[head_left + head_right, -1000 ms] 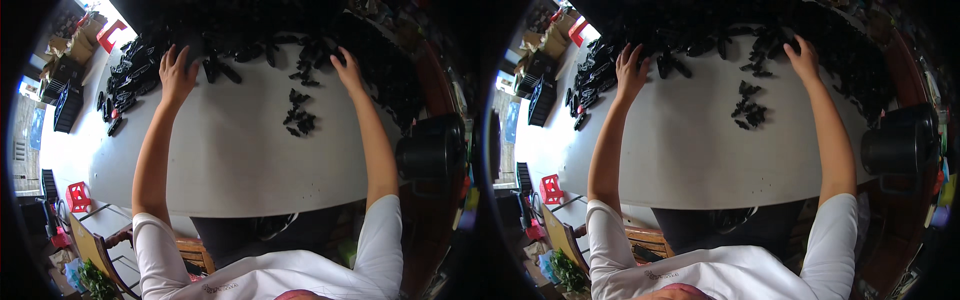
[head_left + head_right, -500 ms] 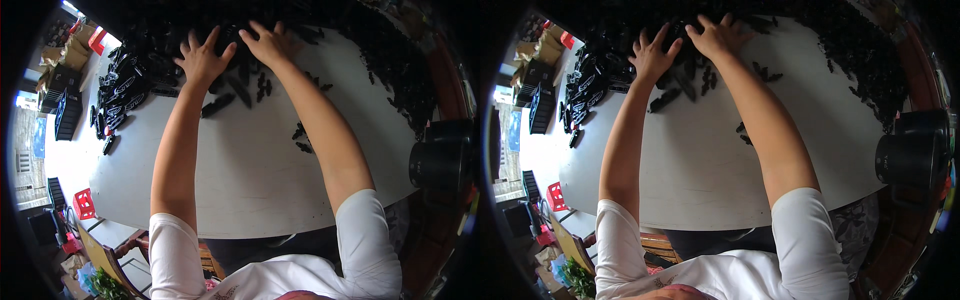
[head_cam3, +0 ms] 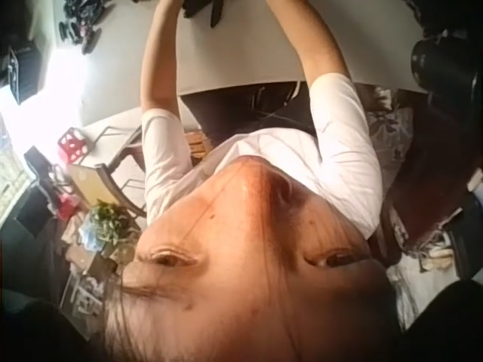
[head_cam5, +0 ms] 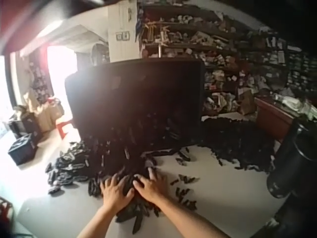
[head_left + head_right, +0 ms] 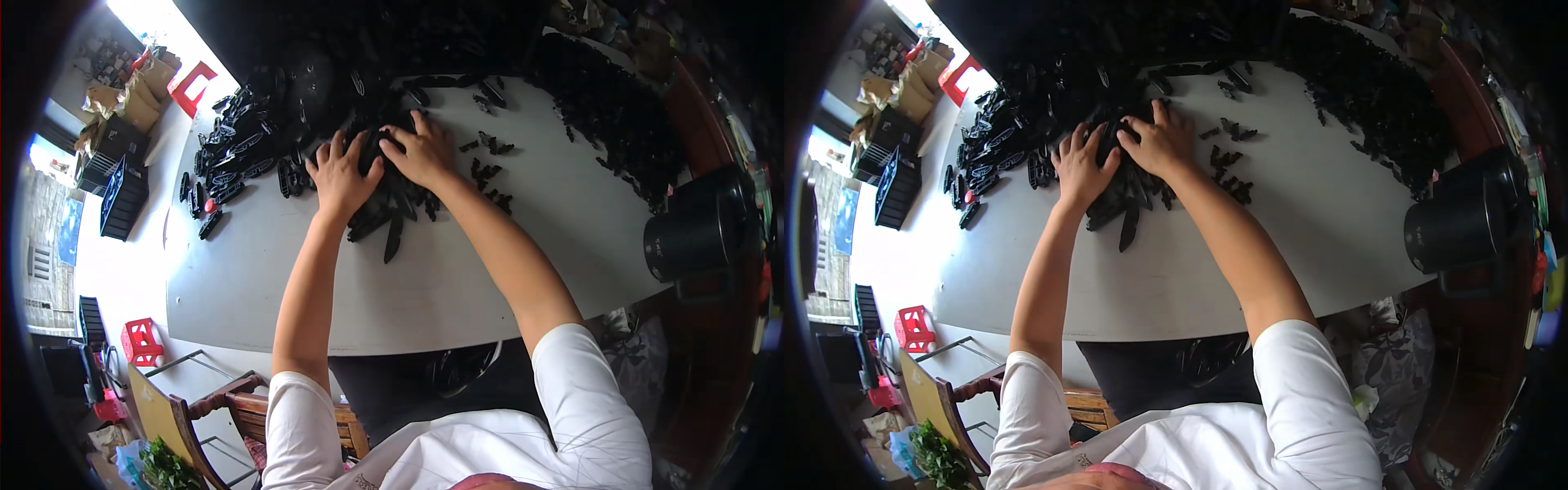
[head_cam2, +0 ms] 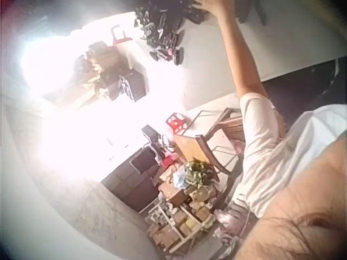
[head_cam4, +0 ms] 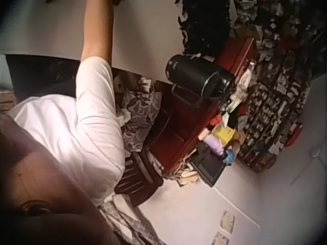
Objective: Manually assembling small black plastic components on a table.
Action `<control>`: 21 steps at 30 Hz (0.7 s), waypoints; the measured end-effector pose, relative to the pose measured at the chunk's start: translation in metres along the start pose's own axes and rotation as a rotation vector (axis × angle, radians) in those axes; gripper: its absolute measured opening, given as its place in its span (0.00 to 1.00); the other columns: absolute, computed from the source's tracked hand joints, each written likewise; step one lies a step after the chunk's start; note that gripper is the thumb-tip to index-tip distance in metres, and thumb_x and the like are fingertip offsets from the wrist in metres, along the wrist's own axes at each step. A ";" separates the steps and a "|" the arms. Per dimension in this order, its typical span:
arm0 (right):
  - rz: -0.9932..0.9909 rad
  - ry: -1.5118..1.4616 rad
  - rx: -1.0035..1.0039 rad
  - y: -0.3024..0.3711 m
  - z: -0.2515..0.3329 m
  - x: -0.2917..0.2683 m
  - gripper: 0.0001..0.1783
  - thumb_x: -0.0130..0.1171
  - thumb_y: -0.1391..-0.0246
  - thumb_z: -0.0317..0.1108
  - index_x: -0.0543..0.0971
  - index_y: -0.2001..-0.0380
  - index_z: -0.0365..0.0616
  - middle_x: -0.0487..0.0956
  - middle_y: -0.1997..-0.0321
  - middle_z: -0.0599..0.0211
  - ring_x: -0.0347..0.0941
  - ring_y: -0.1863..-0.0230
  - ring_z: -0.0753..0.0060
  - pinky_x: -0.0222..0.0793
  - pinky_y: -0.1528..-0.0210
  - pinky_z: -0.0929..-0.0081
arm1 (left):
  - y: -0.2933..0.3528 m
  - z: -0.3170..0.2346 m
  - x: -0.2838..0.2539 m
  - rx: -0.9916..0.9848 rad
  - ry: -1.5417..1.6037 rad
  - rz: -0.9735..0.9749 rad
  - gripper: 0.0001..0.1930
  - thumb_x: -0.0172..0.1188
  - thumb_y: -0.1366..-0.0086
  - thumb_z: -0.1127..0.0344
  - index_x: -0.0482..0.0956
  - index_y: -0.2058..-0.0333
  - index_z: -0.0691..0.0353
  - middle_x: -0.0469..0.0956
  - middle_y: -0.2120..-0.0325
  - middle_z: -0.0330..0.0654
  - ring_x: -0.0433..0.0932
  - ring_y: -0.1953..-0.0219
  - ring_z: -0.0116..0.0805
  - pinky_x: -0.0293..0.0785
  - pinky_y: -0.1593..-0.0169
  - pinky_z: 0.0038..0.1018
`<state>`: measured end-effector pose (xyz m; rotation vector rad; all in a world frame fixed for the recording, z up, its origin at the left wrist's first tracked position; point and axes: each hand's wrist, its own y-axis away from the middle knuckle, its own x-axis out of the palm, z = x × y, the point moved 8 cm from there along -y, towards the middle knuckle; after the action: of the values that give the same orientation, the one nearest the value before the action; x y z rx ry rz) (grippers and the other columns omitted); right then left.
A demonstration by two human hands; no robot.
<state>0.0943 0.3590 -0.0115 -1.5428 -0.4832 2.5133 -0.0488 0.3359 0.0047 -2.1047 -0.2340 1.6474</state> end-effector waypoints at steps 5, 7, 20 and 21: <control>-0.028 -0.004 -0.080 0.044 0.010 -0.018 0.21 0.50 0.47 0.56 0.76 0.51 0.70 0.63 0.38 0.51 0.61 0.40 0.51 0.47 0.38 0.50 | 0.039 -0.016 -0.022 0.030 0.034 0.030 0.29 0.58 0.49 0.48 0.71 0.46 0.47 0.68 0.47 0.41 0.62 0.44 0.48 0.51 0.43 0.57; -0.022 -0.018 -0.077 0.059 0.012 -0.025 0.21 0.50 0.47 0.56 0.76 0.51 0.69 0.64 0.39 0.50 0.61 0.40 0.50 0.46 0.37 0.52 | 0.053 -0.023 -0.029 0.037 0.045 0.030 0.29 0.58 0.48 0.49 0.71 0.47 0.46 0.68 0.47 0.41 0.61 0.44 0.48 0.50 0.42 0.57; -0.075 -0.171 -0.305 0.082 -0.015 -0.078 0.28 0.49 0.44 0.54 0.66 0.42 0.61 0.71 0.46 0.65 0.60 0.40 0.50 0.54 0.44 0.44 | 0.108 -0.047 -0.084 0.095 0.129 0.098 0.26 0.55 0.41 0.56 0.66 0.44 0.53 0.61 0.43 0.49 0.55 0.39 0.50 0.47 0.41 0.59; -0.039 -0.166 -0.278 0.068 -0.029 -0.082 0.28 0.48 0.44 0.56 0.67 0.42 0.60 0.69 0.43 0.66 0.58 0.38 0.50 0.53 0.40 0.50 | 0.116 -0.046 -0.097 0.113 0.200 0.041 0.25 0.55 0.41 0.59 0.68 0.45 0.55 0.61 0.43 0.50 0.56 0.39 0.50 0.49 0.40 0.54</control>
<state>0.1601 0.2766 0.0213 -1.3945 -0.9114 2.6464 -0.0480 0.1831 0.0454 -2.1808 -0.0333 1.4238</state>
